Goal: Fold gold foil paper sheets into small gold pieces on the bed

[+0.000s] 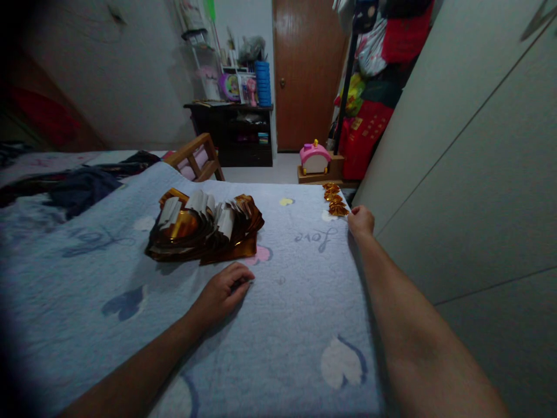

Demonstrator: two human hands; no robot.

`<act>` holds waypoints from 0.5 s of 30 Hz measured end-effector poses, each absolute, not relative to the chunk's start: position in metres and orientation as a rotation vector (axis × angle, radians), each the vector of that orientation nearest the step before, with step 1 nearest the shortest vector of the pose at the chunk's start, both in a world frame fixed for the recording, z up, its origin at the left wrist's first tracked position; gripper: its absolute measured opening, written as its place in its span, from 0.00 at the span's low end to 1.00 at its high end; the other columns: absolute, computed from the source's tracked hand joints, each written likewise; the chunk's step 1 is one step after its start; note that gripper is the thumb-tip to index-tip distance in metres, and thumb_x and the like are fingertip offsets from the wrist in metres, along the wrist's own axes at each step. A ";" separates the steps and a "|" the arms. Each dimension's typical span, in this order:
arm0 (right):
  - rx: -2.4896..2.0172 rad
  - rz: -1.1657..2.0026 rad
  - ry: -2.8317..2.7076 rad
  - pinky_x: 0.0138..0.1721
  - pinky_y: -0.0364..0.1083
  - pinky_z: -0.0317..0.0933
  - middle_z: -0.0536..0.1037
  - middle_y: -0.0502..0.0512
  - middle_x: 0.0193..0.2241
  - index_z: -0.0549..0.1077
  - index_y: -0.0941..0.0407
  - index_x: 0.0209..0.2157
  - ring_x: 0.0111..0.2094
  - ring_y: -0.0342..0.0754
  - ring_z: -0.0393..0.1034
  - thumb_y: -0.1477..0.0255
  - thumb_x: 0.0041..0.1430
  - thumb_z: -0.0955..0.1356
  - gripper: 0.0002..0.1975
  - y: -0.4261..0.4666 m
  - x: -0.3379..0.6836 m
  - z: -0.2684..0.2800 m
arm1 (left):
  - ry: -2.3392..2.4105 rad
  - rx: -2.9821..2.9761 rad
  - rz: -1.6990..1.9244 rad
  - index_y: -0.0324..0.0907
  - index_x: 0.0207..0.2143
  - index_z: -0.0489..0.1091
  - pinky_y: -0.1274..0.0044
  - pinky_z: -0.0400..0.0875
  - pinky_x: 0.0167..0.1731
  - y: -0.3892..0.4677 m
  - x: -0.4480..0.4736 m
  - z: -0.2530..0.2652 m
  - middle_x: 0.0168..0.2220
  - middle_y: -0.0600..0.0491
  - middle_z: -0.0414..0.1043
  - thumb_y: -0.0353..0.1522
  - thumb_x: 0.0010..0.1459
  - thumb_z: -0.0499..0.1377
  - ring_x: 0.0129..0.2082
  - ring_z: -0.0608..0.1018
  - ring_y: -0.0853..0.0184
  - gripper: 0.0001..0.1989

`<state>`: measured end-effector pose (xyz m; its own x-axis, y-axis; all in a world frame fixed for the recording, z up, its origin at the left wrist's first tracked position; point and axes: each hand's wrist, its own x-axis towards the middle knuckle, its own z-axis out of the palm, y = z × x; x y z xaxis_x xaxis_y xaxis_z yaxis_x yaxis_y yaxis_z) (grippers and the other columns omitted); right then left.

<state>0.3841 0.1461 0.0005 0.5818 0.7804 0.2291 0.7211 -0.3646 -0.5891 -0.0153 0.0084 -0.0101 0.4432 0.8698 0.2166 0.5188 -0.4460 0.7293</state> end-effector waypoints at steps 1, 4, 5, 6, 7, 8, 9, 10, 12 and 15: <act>-2.158 0.105 -1.168 0.34 0.46 0.56 0.73 0.54 0.28 0.71 0.56 0.30 0.30 0.49 0.65 0.76 0.51 0.64 0.04 0.142 0.382 0.001 | 1.159 2.118 0.793 0.41 0.37 0.72 0.72 0.70 0.40 0.008 -0.015 -0.010 0.38 0.49 0.72 0.27 0.60 0.54 0.37 0.75 0.64 0.07; -2.137 0.105 -1.165 0.37 0.46 0.59 0.76 0.57 0.32 0.72 0.56 0.33 0.34 0.51 0.69 0.77 0.52 0.63 0.08 0.129 0.367 0.004 | 1.151 2.121 0.787 0.41 0.37 0.72 0.72 0.70 0.40 0.009 -0.016 -0.011 0.38 0.49 0.71 0.27 0.60 0.54 0.37 0.75 0.64 0.08; -2.125 0.122 -1.186 0.38 0.47 0.60 0.76 0.58 0.34 0.72 0.56 0.34 0.35 0.51 0.70 0.76 0.54 0.62 0.08 0.124 0.360 0.005 | 1.149 2.123 0.784 0.41 0.37 0.72 0.72 0.70 0.40 0.009 -0.016 -0.011 0.38 0.49 0.71 0.27 0.60 0.54 0.37 0.75 0.64 0.08; -2.105 0.148 -1.223 0.39 0.47 0.60 0.77 0.58 0.35 0.73 0.56 0.35 0.36 0.51 0.71 0.76 0.55 0.62 0.09 0.119 0.351 0.005 | 1.149 2.124 0.780 0.41 0.37 0.72 0.72 0.70 0.40 0.008 -0.016 -0.011 0.38 0.49 0.71 0.27 0.60 0.54 0.37 0.75 0.64 0.08; -2.083 0.184 -1.272 0.39 0.47 0.61 0.78 0.58 0.36 0.73 0.56 0.35 0.37 0.51 0.71 0.76 0.55 0.62 0.09 0.114 0.340 0.006 | 1.152 2.125 0.778 0.41 0.37 0.72 0.72 0.70 0.40 0.008 -0.016 -0.011 0.38 0.49 0.71 0.27 0.60 0.54 0.37 0.75 0.64 0.08; -2.058 0.231 -1.332 0.39 0.46 0.62 0.78 0.57 0.36 0.73 0.55 0.35 0.36 0.51 0.72 0.76 0.56 0.62 0.09 0.108 0.329 0.006 | 1.153 2.128 0.776 0.41 0.37 0.72 0.72 0.70 0.40 0.008 -0.016 -0.011 0.38 0.49 0.71 0.27 0.60 0.54 0.37 0.75 0.64 0.08; -2.029 0.286 -1.401 0.38 0.46 0.62 0.78 0.56 0.35 0.74 0.55 0.35 0.35 0.50 0.72 0.76 0.56 0.63 0.08 0.103 0.317 0.007 | 1.154 2.129 0.778 0.41 0.37 0.72 0.72 0.70 0.40 0.008 -0.016 -0.012 0.38 0.49 0.71 0.27 0.60 0.54 0.38 0.75 0.64 0.08; -1.998 0.346 -1.476 0.38 0.45 0.62 0.78 0.55 0.34 0.74 0.55 0.34 0.35 0.50 0.72 0.76 0.56 0.64 0.07 0.097 0.304 0.007 | 1.155 2.131 0.781 0.41 0.37 0.72 0.72 0.70 0.40 0.008 -0.016 -0.012 0.38 0.49 0.71 0.27 0.60 0.54 0.38 0.75 0.64 0.08; -1.931 0.454 -1.625 0.39 0.44 0.63 0.79 0.55 0.34 0.76 0.55 0.33 0.35 0.49 0.72 0.76 0.54 0.67 0.05 0.085 0.279 0.009 | 1.151 2.136 0.789 0.41 0.37 0.72 0.72 0.70 0.40 0.008 -0.016 -0.012 0.38 0.49 0.71 0.27 0.60 0.54 0.38 0.75 0.64 0.08; -1.826 0.555 -1.824 0.41 0.44 0.63 0.78 0.56 0.39 0.78 0.55 0.36 0.37 0.48 0.72 0.74 0.53 0.71 0.07 0.065 0.248 0.013 | 1.156 2.140 0.791 0.41 0.37 0.72 0.72 0.70 0.40 0.008 -0.016 -0.011 0.38 0.49 0.72 0.27 0.60 0.54 0.38 0.75 0.63 0.08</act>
